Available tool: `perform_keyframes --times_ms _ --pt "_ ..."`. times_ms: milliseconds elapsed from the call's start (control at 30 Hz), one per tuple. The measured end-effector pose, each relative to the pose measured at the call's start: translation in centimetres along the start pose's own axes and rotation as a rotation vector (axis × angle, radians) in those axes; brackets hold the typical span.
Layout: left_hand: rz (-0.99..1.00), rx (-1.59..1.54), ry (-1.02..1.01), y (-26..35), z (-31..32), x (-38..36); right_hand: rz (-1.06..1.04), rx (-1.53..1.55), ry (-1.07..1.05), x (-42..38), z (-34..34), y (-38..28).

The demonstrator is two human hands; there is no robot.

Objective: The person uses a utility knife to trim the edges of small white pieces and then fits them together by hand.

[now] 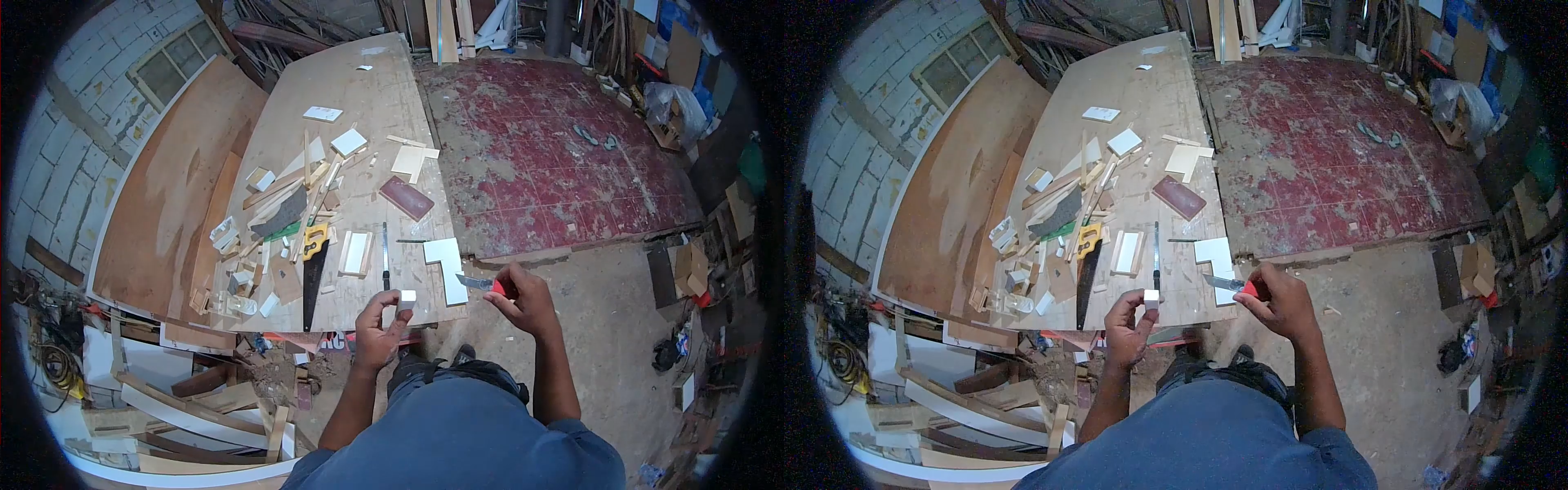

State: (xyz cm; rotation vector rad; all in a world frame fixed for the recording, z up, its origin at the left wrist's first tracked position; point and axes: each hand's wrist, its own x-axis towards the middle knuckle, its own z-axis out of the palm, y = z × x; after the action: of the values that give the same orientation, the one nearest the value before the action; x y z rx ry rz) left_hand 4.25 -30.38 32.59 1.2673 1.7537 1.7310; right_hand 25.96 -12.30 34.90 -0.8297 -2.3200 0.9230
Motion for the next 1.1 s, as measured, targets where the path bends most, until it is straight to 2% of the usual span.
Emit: perform_keyframes --times_ms 67,267,367,433,533,667,767,933,1000,1067,1100 --pt "-0.141 -0.202 -0.033 0.0 0.0 0.0 0.001 0.038 0.002 -0.1 0.1 -0.2" --pt "-0.226 -0.382 -0.031 0.8 0.1 0.2 -0.016 0.035 -0.015 -0.2 0.3 -0.3" --pt "-0.267 -0.422 -0.025 1.0 0.0 0.2 -0.022 0.002 -0.042 -0.2 0.7 -0.2" --pt "-0.281 -0.445 0.000 0.4 0.0 0.1 0.045 0.175 -0.017 -0.3 1.3 -0.3" --pt "-0.325 -0.502 0.058 -0.1 -0.3 0.0 0.146 0.262 -0.022 0.0 2.2 -0.3" --pt "-0.420 -0.507 0.130 -0.7 -1.3 -0.4 0.177 0.200 -0.093 0.2 4.0 -0.2" --pt "-0.414 -0.478 0.168 -1.3 -1.9 -0.8 0.142 0.326 -0.187 0.6 4.9 -1.1" --pt "-0.376 -0.471 0.108 -1.5 -3.1 -0.6 0.020 0.239 -0.279 1.6 5.4 -5.1" --pt "-0.339 -0.360 0.065 -1.6 -3.9 -0.3 -0.170 0.171 -0.275 1.9 6.3 -6.6" --pt "-0.342 -0.376 0.064 -2.0 -5.0 -0.2 -0.231 0.181 -0.277 2.5 7.6 -7.5" --pt "-0.279 -0.304 0.054 -2.0 -5.6 0.0 -0.310 0.150 -0.271 2.9 8.1 -8.1"
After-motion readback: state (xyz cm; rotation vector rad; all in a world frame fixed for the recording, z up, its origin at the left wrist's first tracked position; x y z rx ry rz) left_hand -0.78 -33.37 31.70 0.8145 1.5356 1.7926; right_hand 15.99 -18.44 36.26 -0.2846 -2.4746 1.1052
